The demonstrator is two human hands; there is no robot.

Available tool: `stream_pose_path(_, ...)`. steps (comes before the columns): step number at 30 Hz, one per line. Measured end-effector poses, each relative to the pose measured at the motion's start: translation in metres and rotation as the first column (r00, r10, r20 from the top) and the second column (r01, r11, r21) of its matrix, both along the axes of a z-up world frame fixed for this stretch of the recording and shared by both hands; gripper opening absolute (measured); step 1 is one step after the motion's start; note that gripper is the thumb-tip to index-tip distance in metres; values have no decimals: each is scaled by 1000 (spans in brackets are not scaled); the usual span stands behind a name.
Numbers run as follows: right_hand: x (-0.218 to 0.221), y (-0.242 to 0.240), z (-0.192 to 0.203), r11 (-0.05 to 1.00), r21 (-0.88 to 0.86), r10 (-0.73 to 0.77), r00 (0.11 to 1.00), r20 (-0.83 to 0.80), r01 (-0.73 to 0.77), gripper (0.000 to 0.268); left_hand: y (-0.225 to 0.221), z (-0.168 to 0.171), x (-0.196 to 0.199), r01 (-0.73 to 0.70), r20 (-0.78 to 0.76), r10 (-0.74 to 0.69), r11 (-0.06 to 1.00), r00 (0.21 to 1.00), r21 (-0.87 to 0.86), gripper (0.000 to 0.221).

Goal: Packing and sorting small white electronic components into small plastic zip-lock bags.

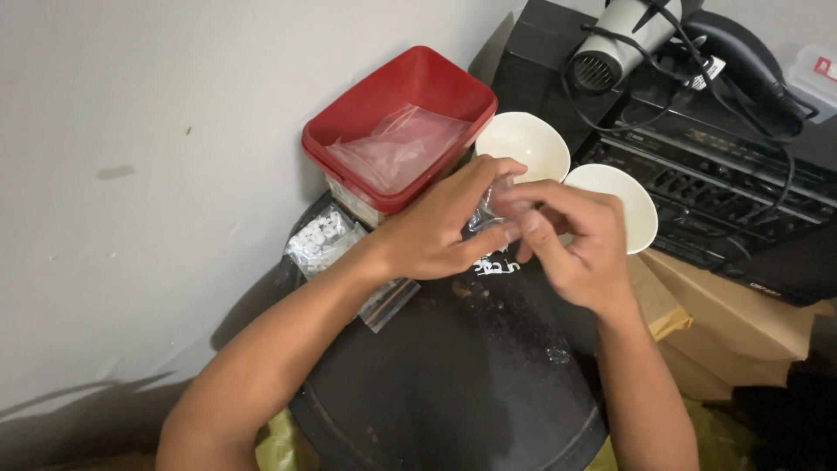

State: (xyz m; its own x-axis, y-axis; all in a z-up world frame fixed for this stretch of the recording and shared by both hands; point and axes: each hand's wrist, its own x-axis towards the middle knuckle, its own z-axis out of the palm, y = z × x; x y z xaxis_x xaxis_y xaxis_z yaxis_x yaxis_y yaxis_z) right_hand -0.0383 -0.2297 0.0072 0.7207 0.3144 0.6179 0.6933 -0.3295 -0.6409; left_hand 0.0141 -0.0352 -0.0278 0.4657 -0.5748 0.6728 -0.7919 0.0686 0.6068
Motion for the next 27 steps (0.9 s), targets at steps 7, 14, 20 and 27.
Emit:
stream_pose_path(7, 2, -8, -13, 955, 224, -244, 940, 237, 192, 15, 0, -6, 1, -21, 35, 25, 995, 999, -101, 44)
stream_pose_path(14, -8, 2, -2, 941, -317, -198, 955, -222, 121, 16, 0, -4, 1, -82, 78, 92, 990, 993, -116, 46)
stream_pose_path(20, -5, 18, -8, 687, -723, -259, 954, -152, 71, 23, -2, -8, -2, -99, 76, 107, 991, 991, -95, 45)
stream_pose_path(27, 17, -2, -45, 566, -813, -333, 940, -75, 136, 14, 1, -3, -7, -66, 56, 70, 996, 996, -63, 48)
